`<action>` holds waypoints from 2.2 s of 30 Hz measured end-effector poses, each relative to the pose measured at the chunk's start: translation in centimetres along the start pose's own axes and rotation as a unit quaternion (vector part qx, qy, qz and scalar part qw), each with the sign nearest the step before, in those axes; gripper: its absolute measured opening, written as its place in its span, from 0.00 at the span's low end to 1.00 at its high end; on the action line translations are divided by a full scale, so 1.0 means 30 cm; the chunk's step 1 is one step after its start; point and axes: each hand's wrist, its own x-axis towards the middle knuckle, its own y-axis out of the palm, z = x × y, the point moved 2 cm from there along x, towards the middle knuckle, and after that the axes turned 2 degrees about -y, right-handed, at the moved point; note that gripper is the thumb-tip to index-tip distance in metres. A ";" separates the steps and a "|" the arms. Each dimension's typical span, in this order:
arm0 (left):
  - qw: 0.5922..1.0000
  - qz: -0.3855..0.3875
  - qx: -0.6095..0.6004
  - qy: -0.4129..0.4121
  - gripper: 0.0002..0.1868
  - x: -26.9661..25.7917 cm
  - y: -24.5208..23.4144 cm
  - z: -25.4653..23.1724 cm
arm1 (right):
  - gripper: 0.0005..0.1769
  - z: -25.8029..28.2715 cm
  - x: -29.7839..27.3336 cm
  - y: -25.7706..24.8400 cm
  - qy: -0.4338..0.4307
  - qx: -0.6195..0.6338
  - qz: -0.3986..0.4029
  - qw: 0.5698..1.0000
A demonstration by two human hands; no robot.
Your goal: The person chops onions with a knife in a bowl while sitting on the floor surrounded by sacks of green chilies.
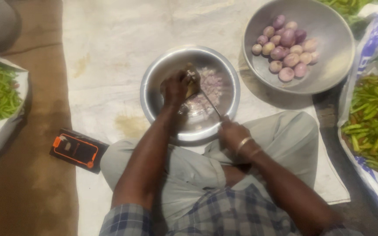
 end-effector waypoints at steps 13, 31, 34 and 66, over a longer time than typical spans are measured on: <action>0.984 0.052 0.019 0.169 0.38 -0.049 -0.111 -0.087 | 0.35 -0.106 0.032 0.002 0.060 0.100 0.023 0.993; 0.947 0.168 0.032 0.273 0.24 -0.053 0.100 -0.436 | 0.38 -0.173 0.084 0.102 -0.020 0.260 0.044 0.965; 0.941 0.222 -0.057 0.249 0.23 -0.005 0.344 -0.620 | 0.35 -0.178 0.091 0.153 0.007 0.315 0.082 0.945; 0.949 0.232 -0.135 0.164 0.33 0.070 0.706 -0.882 | 0.33 -0.371 0.164 0.291 -0.269 0.132 -0.162 0.940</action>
